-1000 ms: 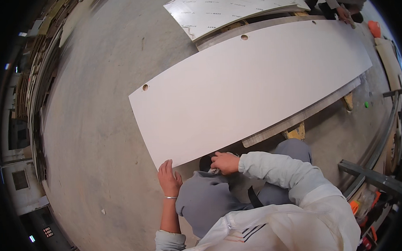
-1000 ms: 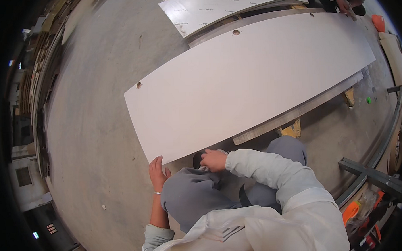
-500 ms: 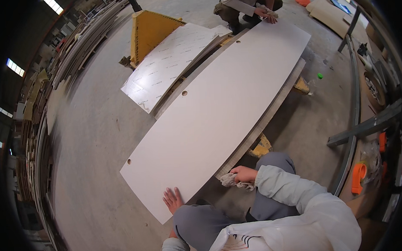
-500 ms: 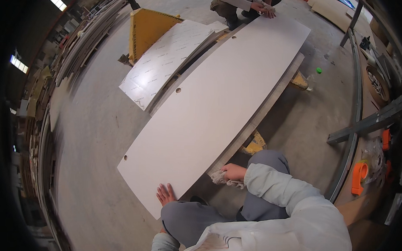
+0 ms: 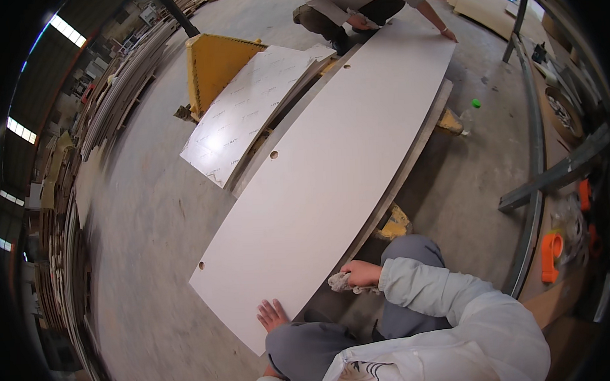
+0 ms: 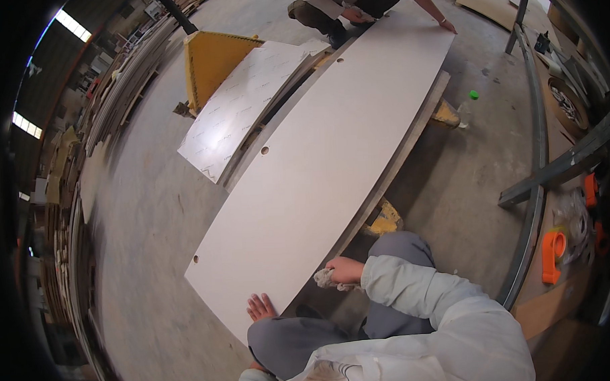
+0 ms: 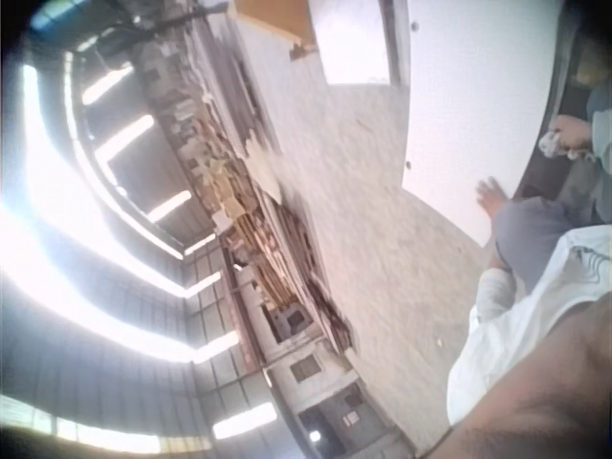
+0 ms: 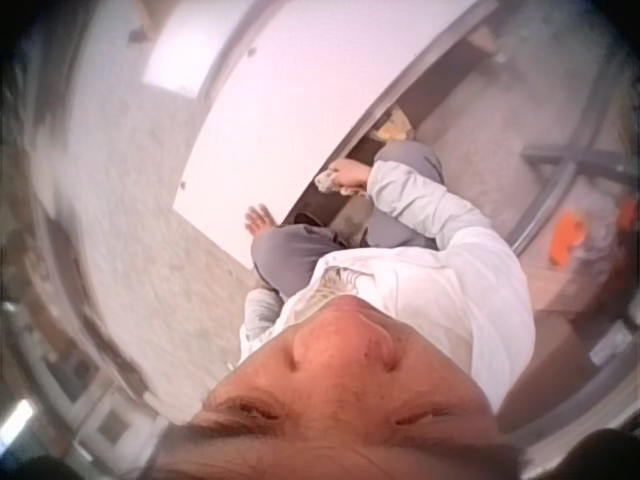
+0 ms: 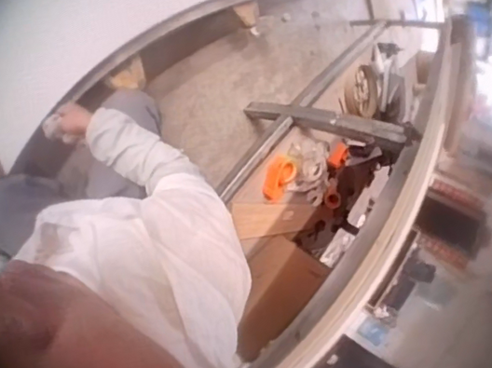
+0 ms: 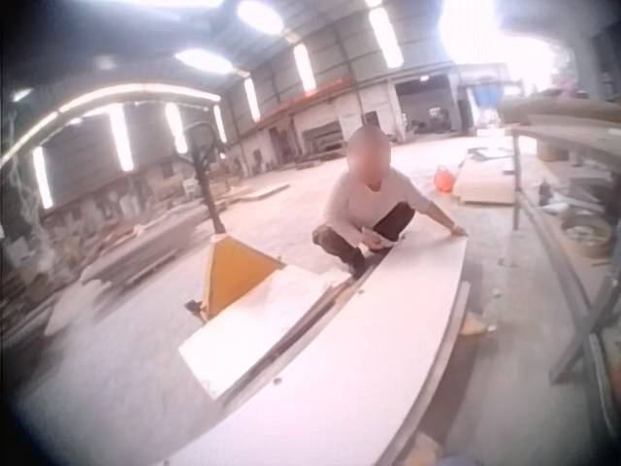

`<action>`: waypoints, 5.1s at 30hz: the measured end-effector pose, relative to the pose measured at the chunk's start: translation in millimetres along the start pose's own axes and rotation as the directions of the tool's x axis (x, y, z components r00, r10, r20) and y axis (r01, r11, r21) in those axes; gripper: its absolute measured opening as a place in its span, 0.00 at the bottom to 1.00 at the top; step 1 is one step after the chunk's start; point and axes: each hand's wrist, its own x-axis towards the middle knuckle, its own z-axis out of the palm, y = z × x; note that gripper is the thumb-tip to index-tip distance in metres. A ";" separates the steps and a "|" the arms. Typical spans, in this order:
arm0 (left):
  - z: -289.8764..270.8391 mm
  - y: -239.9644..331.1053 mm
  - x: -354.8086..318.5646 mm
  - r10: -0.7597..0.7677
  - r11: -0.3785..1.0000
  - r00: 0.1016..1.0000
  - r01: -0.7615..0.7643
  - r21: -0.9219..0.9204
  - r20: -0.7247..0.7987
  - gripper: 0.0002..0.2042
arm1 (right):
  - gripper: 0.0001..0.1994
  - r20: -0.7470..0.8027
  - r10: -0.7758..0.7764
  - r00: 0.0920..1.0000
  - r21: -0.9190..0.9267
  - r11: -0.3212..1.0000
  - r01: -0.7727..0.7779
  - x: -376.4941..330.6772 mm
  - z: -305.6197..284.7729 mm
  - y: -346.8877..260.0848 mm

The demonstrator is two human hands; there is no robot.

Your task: The person wipes large white panels with a cloth, occasionally flipping them over and re-wetting the cloth. They work alongside another person in a workshop setting.

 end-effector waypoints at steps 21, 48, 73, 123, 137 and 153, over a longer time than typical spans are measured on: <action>-401.7 -131.4 45.8 -0.073 0.891 0.989 0.005 -0.455 -0.132 0.13 | 0.30 0.098 0.049 0.994 -0.388 0.922 -0.007 17.9 -6.8 9.3; -253.2 -289.4 335.4 -0.267 0.940 0.793 0.090 -0.328 -0.547 0.34 | 0.22 -0.257 -0.301 0.918 -0.420 0.890 0.174 -63.6 13.1 -28.3; -104.8 -273.6 398.0 -0.296 0.852 0.953 0.294 -0.432 0.065 0.39 | 0.21 -0.363 -0.226 0.904 -0.291 0.949 0.120 -48.9 50.6 -157.1; -404.7 58.3 80.6 0.292 0.896 0.956 -0.276 -0.349 -0.006 0.26 | 0.15 -0.911 0.033 0.412 0.366 0.527 0.767 -14.1 -231.4 -24.5; -363.0 130.7 80.2 0.588 0.777 0.785 -0.482 -0.405 0.195 0.24 | 0.23 -0.667 -0.647 0.370 -0.741 0.627 -0.239 75.9 -311.2 -36.4; -365.5 136.9 97.4 0.728 0.625 0.668 -0.551 -0.553 0.156 0.29 | 0.27 -0.720 -0.625 0.302 -0.691 0.684 -0.234 50.3 -328.3 -27.8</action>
